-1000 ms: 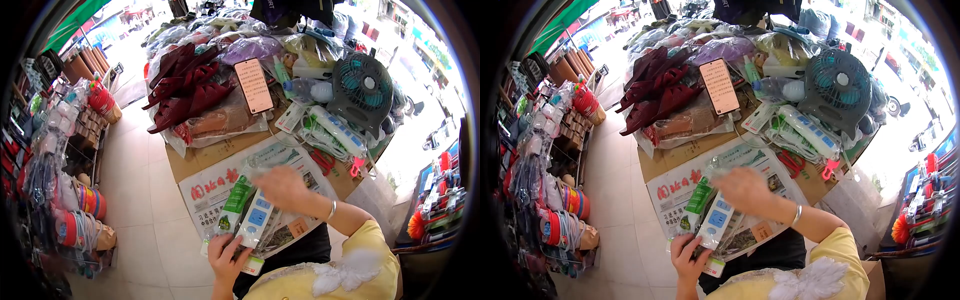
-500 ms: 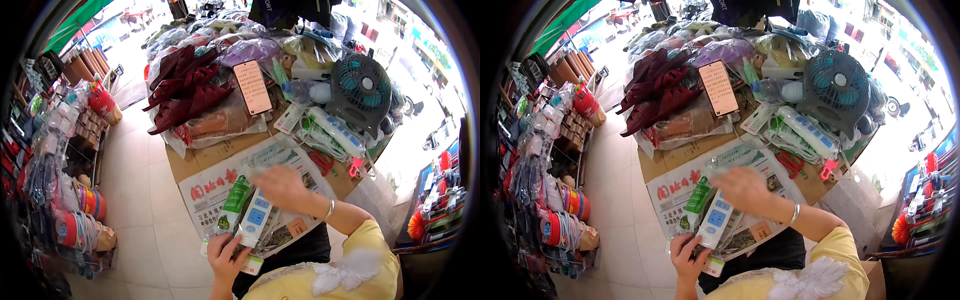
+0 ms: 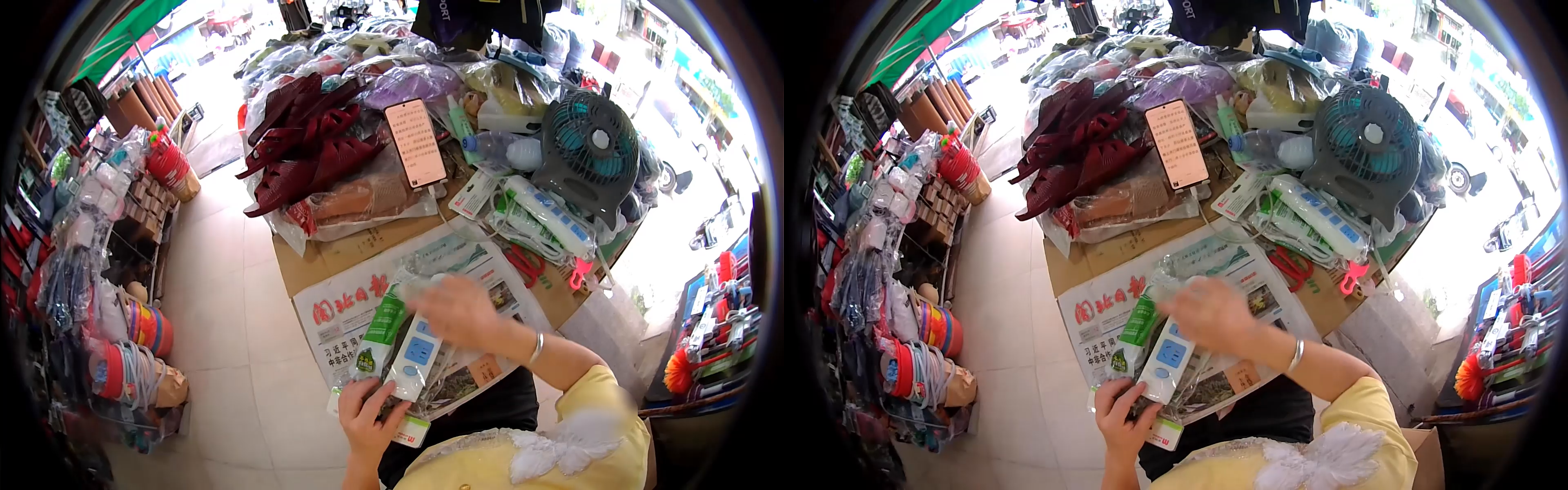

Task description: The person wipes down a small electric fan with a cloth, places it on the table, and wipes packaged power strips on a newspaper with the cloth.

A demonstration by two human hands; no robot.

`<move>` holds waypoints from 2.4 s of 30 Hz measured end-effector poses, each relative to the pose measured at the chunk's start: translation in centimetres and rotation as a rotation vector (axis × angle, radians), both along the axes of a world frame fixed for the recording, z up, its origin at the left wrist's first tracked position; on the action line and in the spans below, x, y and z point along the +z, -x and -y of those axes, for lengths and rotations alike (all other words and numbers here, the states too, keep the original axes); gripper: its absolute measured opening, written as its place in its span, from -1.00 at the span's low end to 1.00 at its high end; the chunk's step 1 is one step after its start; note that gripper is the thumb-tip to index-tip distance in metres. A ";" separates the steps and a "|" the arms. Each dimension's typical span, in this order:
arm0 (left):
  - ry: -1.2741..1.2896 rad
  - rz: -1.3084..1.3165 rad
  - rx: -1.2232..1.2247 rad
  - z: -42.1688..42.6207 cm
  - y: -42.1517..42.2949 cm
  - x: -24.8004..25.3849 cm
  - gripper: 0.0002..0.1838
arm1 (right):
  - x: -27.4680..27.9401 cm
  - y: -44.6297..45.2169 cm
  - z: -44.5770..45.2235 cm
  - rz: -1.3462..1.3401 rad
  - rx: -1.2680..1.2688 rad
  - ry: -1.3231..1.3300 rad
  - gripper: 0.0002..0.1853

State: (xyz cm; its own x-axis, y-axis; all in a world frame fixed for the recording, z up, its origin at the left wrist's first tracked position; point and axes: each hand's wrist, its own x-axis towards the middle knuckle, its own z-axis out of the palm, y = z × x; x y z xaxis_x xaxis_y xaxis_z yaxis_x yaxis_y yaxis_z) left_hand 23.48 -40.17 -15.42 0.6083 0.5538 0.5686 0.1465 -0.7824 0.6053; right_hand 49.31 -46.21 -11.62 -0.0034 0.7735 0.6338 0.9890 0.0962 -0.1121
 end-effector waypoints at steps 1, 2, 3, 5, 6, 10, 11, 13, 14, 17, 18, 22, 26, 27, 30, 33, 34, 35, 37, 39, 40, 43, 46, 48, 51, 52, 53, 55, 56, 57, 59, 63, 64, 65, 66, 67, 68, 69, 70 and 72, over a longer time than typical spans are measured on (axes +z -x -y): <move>-0.010 0.011 0.000 0.0 -0.1 0.0 -0.51 | -0.5 -1.8 -0.5 -0.050 -0.083 0.024 -0.61; -0.010 0.017 -0.002 0.0 -0.1 0.0 -0.51 | -0.5 -2.8 -0.8 -0.043 -0.085 0.023 -0.61; -0.007 0.017 0.000 0.1 -0.1 0.0 -0.51 | -0.3 -3.4 -1.1 -0.191 -0.129 0.016 -0.64; -0.007 0.024 0.006 0.0 -0.1 0.0 -0.50 | 0.1 -3.0 -1.0 -0.331 -0.168 0.006 -0.67; -0.002 0.020 0.006 -0.1 -0.1 0.0 -0.50 | 0.7 -1.1 -0.5 -0.244 -0.078 0.015 -0.70; 0.037 0.011 0.009 0.1 0.1 -0.4 -0.51 | 1.3 5.4 1.3 0.079 0.399 -0.086 -0.77; 0.038 0.005 0.008 0.0 0.1 -0.3 -0.51 | 0.9 5.0 1.1 0.030 0.397 -0.116 -0.76; -0.001 -0.008 -0.005 -0.1 0.0 0.0 -0.51 | 0.3 3.2 0.3 0.010 0.277 -0.080 -0.77; -0.001 -0.009 -0.005 0.0 0.0 0.1 -0.51 | 0.4 1.4 -0.5 0.042 0.161 -0.013 -0.78; 0.020 0.014 -0.002 0.1 -0.1 0.1 -0.52 | -1.2 -4.2 -2.3 -0.031 0.043 -0.074 -0.76; 0.014 0.017 -0.004 0.1 -0.1 0.0 -0.51 | -1.1 -5.1 -2.7 -0.185 -0.034 -0.070 -0.71; 0.047 0.023 0.009 0.0 0.0 -0.2 -0.51 | 0.2 -1.8 -1.6 -0.086 -0.037 0.025 -0.63; 0.032 -0.006 0.008 0.0 0.1 0.1 -0.51 | 0.4 3.5 -0.4 0.049 0.281 0.032 -0.68; 0.020 -0.013 0.012 0.0 0.1 0.2 -0.51 | 0.6 3.1 -0.9 0.014 0.283 0.030 -0.67; 0.000 -0.015 0.011 -0.1 0.1 0.1 -0.51 | 0.5 -0.5 -2.9 -0.041 0.153 0.068 -0.69; -0.002 -0.002 0.011 -0.1 0.0 0.0 -0.51 | 0.2 -3.3 -4.1 -0.202 -0.103 0.103 -0.73; 0.005 -0.002 0.011 -0.1 0.0 -0.1 -0.51 | 0.2 -3.2 -4.1 -0.203 -0.118 0.122 -0.74; 0.004 0.004 0.015 -0.3 0.0 -0.1 -0.51 | 0.2 -3.2 -4.2 -0.202 -0.132 0.141 -0.75; 0.040 0.012 0.007 -0.1 0.0 -0.1 -0.51 | 2.1 0.7 -2.6 -0.105 -0.018 0.281 -0.70; 0.045 -0.013 0.007 0.0 0.1 0.2 -0.50 | 0.4 4.5 -1.9 0.071 0.250 0.078 -0.65; 0.032 -0.029 0.010 -0.1 0.1 0.3 -0.50 | 0.4 4.6 -1.8 0.061 0.248 0.080 -0.65; 0.000 -0.009 0.005 -0.3 0.0 0.2 -0.50 | 1.2 3.1 -2.5 -0.027 0.212 0.043 -0.72; -0.001 -0.004 0.005 -0.3 -0.1 0.3 -0.50 | 1.3 -1.4 -4.5 -0.150 -0.056 0.127 -0.79; 0.011 0.010 0.013 -0.2 -0.1 0.0 -0.51 | 0.8 -2.4 -5.0 -0.162 -0.085 0.129 -0.81; 0.025 0.022 0.022 -0.2 -0.2 0.0 -0.53 | 1.3 0.1 -4.1 -0.105 -0.057 0.237 -0.83; 0.028 0.012 0.023 -0.1 -0.1 0.0 -0.52 | 1.5 1.9 -3.5 -0.044 0.002 0.346 -0.83; 0.037 0.007 0.019 0.0 0.0 -0.1 -0.52 | 1.5 3.3 -2.9 -0.050 -0.002 0.355 -0.83; 0.054 -0.009 0.028 0.0 0.2 0.0 -0.52 | 1.3 5.3 -2.3 0.063 0.201 0.044 -0.84; 0.053 -0.015 0.027 -0.1 0.2 0.0 -0.52 | 1.2 4.8 -2.6 0.058 0.200 0.042 -0.84; 0.032 -0.006 0.024 -0.2 0.2 -0.1 -0.52 | 1.3 3.4 -3.1 -0.054 0.140 0.061 -0.83; 0.008 0.010 0.022 -0.2 0.1 -0.2 -0.51 | 1.7 0.8 -4.2 -0.194 -0.087 0.189 -0.84; 0.023 0.025 0.014 -0.2 0.1 -0.2 -0.51 | 0.0 -3.0 -5.5 -0.195 -0.133 0.117 -0.90; 0.039 0.028 0.010 -0.3 0.0 -0.3 -0.51 | 1.0 -1.6 -5.1 -0.190 -0.130 0.115 -0.90; 0.043 0.031 0.013 -0.2 0.0 -0.3 -0.51 | 2.1 0.3 -4.1 -0.140 -0.055 0.157 -0.90; 0.050 0.030 0.016 -0.1 0.0 -0.3 -0.51 | 2.5 2.0 -3.3 -0.094 0.020 0.202 -0.90; 0.058 0.025 0.019 0.0 0.0 -0.2 -0.51 | 2.2 3.5 -2.7 -0.100 0.021 0.209 -0.90; 0.062 0.016 0.018 0.0 0.1 -0.2 -0.51 | 1.7 4.9 -2.1 -0.016 0.178 0.130 -0.89; 0.050 0.008 0.018 -0.1 0.1 -0.1 -0.51 | 1.4 5.6 -1.9 0.070 0.333 0.044 -0.88; 0.036 0.001 0.018 -0.2 0.1 0.0 -0.51 | 1.3 5.1 -2.2 0.063 0.331 0.043 -0.88; 0.018 0.001 0.016 -0.2 0.1 -0.1 -0.52 | 1.2 2.7 -3.6 -0.086 0.192 -0.003 -0.86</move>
